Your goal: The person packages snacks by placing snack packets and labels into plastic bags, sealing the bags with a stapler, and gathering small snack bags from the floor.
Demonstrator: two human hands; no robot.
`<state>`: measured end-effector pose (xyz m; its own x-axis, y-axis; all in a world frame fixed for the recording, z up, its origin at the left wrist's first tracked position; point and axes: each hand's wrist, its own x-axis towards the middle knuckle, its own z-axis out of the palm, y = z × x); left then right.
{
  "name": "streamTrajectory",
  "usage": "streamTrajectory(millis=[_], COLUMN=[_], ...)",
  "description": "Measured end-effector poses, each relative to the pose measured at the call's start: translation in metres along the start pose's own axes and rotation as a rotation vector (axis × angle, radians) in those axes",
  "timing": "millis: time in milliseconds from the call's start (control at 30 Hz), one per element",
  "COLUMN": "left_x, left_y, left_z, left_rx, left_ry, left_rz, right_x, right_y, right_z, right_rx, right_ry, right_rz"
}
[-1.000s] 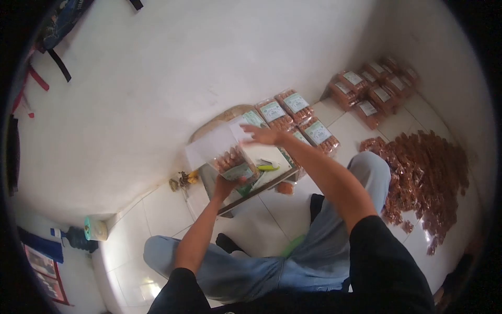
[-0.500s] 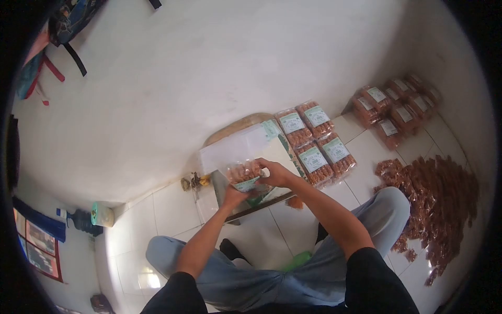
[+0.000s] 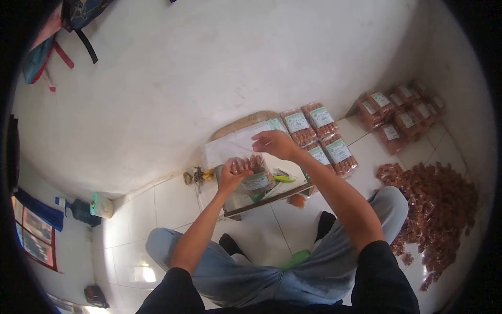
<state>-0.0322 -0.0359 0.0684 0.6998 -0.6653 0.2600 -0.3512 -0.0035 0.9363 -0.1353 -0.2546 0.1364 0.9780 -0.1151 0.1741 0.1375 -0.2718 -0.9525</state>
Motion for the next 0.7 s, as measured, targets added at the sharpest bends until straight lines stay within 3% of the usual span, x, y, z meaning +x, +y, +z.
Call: streamTrajectory(millis=[67,133,200,267,300,367,400,467,533,600,700], left_x=[-0.001,0.0,0.004,0.003,0.001,0.0,-0.002,0.0,0.002,-0.002,-0.003], left_y=[0.0,-0.008,-0.014,-0.014,-0.009,0.002,0.003,-0.008,-0.005,-0.003,-0.002], left_z=[0.002,0.003,-0.002,-0.001,0.0,-0.002,-0.003,0.001,0.0,-0.001,0.002], left_rx=[-0.042,-0.085,0.096,0.08,0.07,0.107,0.149,0.09,0.025,0.087,0.026], left_ry=[0.009,0.017,-0.007,0.003,0.009,0.004,-0.008,0.019,0.056,-0.014,0.015], left_rz=[0.016,0.033,0.015,0.009,-0.004,0.033,0.063,0.072,0.085,0.019,0.021], right_x=[-0.007,-0.009,-0.009,-0.008,-0.007,-0.003,0.001,0.01,0.011,0.016,0.034], right_y=[-0.03,-0.048,-0.065,-0.082,-0.088,-0.1,-0.104,-0.113,-0.129,-0.146,-0.138], right_z=[-0.007,-0.011,-0.01,-0.011,-0.01,-0.009,-0.01,-0.014,-0.01,-0.003,0.013], right_rx=[-0.01,-0.109,-0.168,-0.359,-0.364,-0.842,-0.847,-0.973,-0.918,-0.761,-0.879], right_ry=[0.027,0.152,0.192,0.144,0.14,-0.042,-0.051,-0.297,-0.267,-0.231,-0.108], right_rz=[0.063,-0.008,0.026,-0.243,-0.246,-0.438,-0.441,-0.183,-0.217,-0.092,-0.217])
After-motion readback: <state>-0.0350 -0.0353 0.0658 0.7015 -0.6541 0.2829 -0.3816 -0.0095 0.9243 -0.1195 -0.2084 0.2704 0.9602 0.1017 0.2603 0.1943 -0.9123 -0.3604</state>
